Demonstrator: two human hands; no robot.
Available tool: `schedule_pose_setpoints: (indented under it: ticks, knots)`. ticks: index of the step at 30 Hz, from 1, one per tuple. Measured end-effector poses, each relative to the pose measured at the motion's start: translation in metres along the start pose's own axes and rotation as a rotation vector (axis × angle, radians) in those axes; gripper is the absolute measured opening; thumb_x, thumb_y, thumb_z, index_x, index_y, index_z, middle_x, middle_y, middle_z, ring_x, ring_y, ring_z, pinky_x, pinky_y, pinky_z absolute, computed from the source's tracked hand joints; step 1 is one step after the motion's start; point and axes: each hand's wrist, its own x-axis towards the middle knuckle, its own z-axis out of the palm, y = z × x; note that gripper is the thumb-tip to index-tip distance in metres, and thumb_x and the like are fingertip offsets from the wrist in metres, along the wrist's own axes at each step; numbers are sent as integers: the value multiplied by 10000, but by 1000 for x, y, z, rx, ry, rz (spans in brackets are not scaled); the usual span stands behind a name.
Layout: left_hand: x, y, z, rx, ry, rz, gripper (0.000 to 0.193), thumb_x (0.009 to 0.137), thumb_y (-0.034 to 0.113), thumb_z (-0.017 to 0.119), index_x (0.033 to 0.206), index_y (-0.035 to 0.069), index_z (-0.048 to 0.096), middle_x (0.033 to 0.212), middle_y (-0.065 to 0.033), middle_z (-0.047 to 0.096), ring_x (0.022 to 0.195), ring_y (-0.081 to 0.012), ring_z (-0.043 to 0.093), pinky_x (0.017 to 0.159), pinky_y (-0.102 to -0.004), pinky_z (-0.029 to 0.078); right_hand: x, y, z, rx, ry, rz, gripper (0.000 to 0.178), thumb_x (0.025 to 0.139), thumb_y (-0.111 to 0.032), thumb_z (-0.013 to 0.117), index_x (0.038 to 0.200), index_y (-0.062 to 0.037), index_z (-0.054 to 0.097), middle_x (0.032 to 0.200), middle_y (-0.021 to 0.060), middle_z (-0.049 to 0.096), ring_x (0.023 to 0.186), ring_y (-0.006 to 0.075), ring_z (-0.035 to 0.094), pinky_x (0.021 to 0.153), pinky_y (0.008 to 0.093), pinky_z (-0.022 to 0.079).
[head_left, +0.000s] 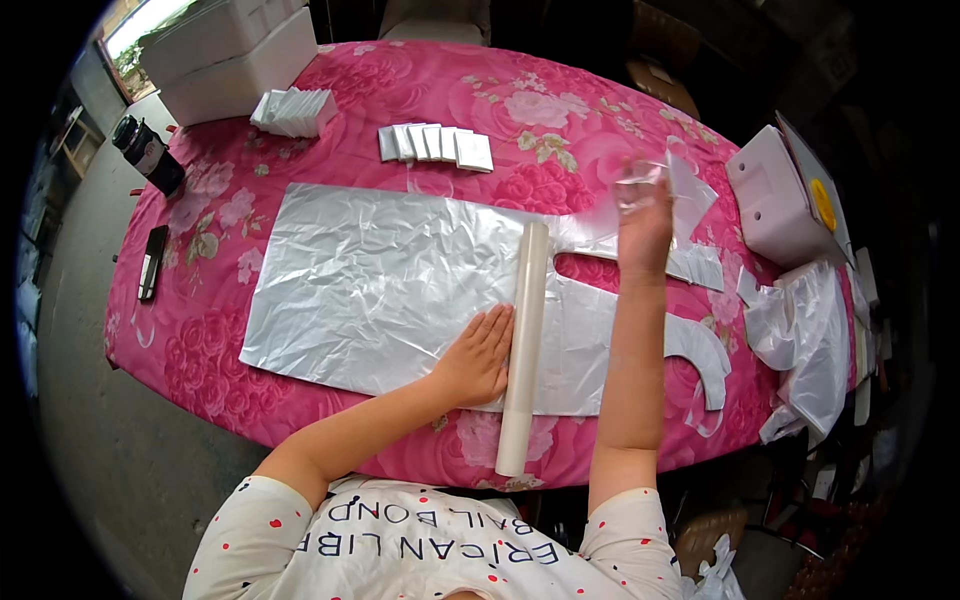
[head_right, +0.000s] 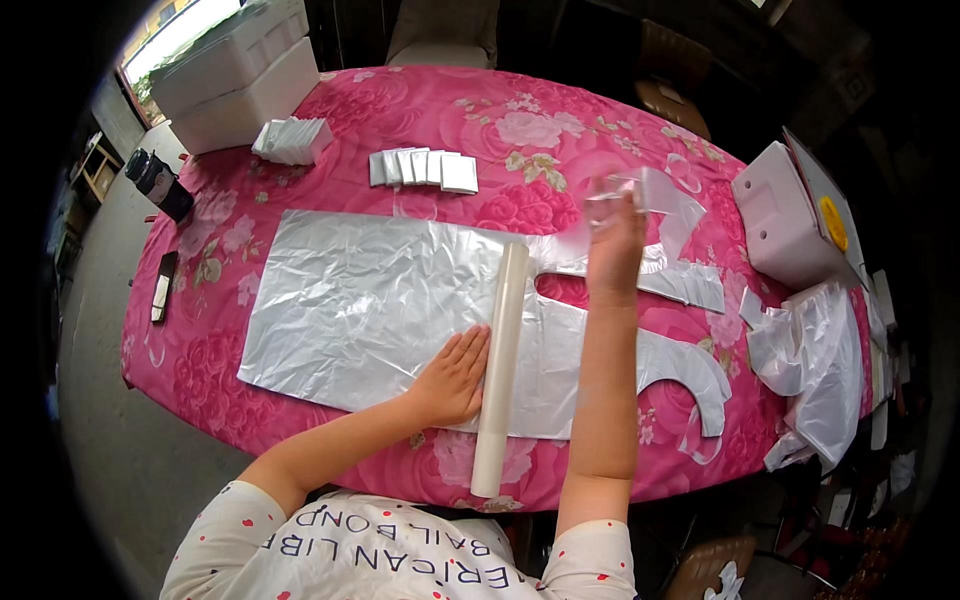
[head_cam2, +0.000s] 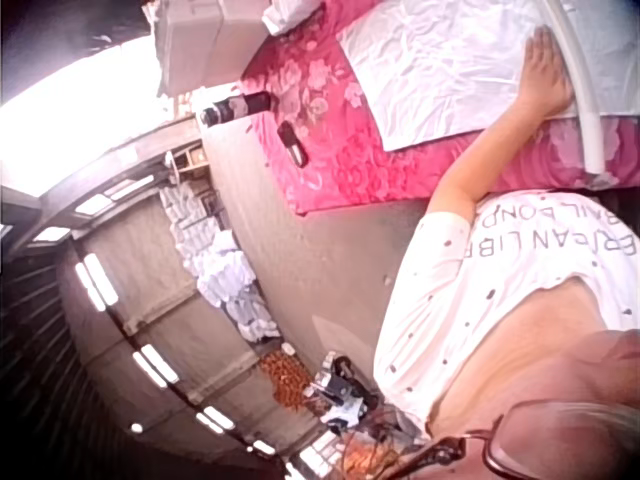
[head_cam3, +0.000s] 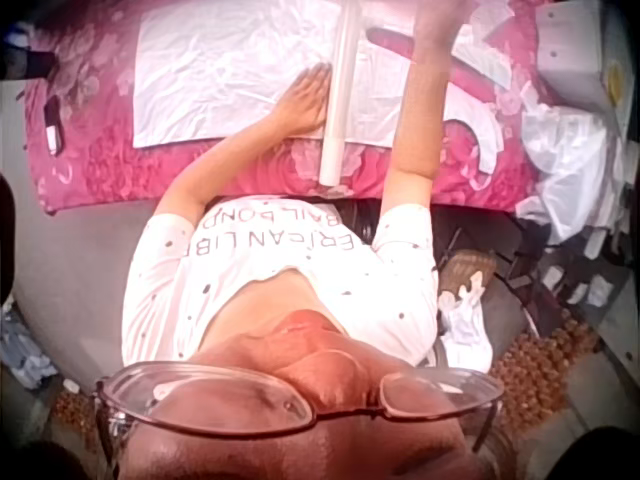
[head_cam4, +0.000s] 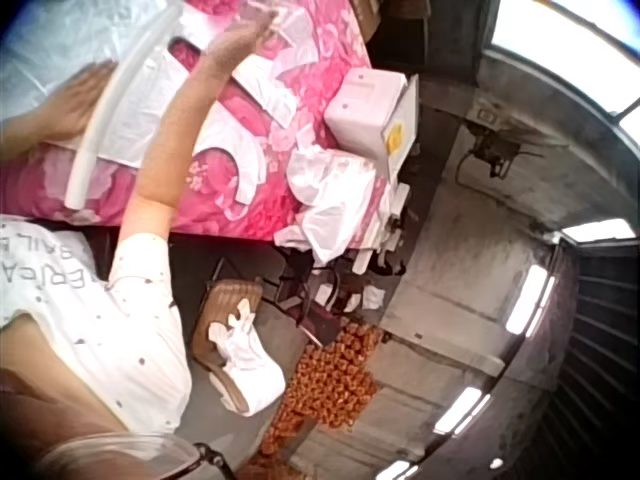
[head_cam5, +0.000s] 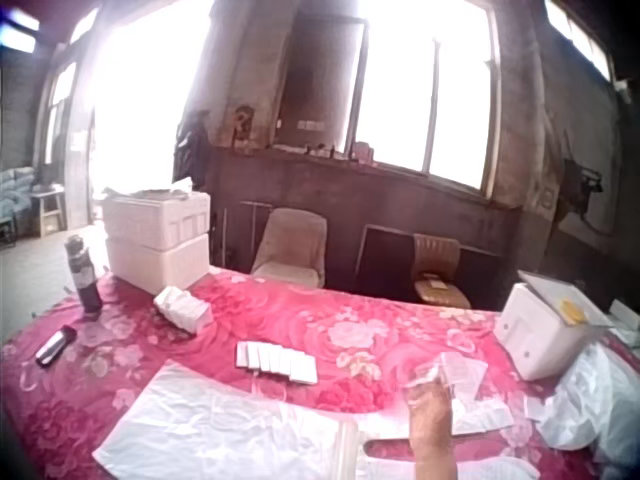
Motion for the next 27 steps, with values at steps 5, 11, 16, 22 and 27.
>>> schedule_pose_setpoints:
  ticks: [5, 11, 16, 22, 27]
  knots:
    - [-5, -16, -20, -810, 209, -140, 647, 817, 131, 515, 1382, -20, 237, 1419, -215, 254, 1349, -312, 204, 1097, -396, 169, -82, 58, 98, -668, -772, -8, 877, 803, -639, 483, 1380, -10, 280, 1411, 237, 285, 1340, 337, 223, 1067, 351, 210]
    - [-43, -88, -59, -1482, 703, -410, 633, 822, 143, 627, 1344, 36, 285, 1302, -85, 422, 1205, -200, 420, 1014, -353, 331, -140, 118, 89, -756, -1096, 154, 1012, 733, -795, 337, 1414, -56, 223, 1477, 227, 71, 1375, 365, 27, 1092, 422, 111]
    - [-48, -95, -71, -1215, 751, -652, 472, 787, 20, 643, 1218, -11, 455, 1079, -58, 554, 951, -135, 563, 816, -258, 456, -148, 134, 82, -886, -1064, 93, 1059, 719, -799, 363, 1437, -67, 98, 1489, 200, 4, 1378, 354, 3, 1101, 424, 69]
    - [-73, -133, -46, -689, 484, -782, 577, 721, 50, 689, 1241, 8, 442, 1085, -84, 547, 849, -135, 563, 743, -253, 474, -95, 86, 53, -566, -656, -137, 1029, 740, -798, 238, 1436, -96, -47, 1507, 119, -5, 1385, 253, 10, 1109, 393, 44]
    - [-73, -114, -68, -208, 681, -629, 701, 670, 68, 695, 1294, 28, 379, 1244, -148, 442, 1015, -260, 516, 844, -348, 452, -29, -20, -56, 153, 348, 79, 1000, 741, -784, 336, 1398, -46, 185, 1361, 182, 338, 1212, 306, 378, 993, 434, 319]
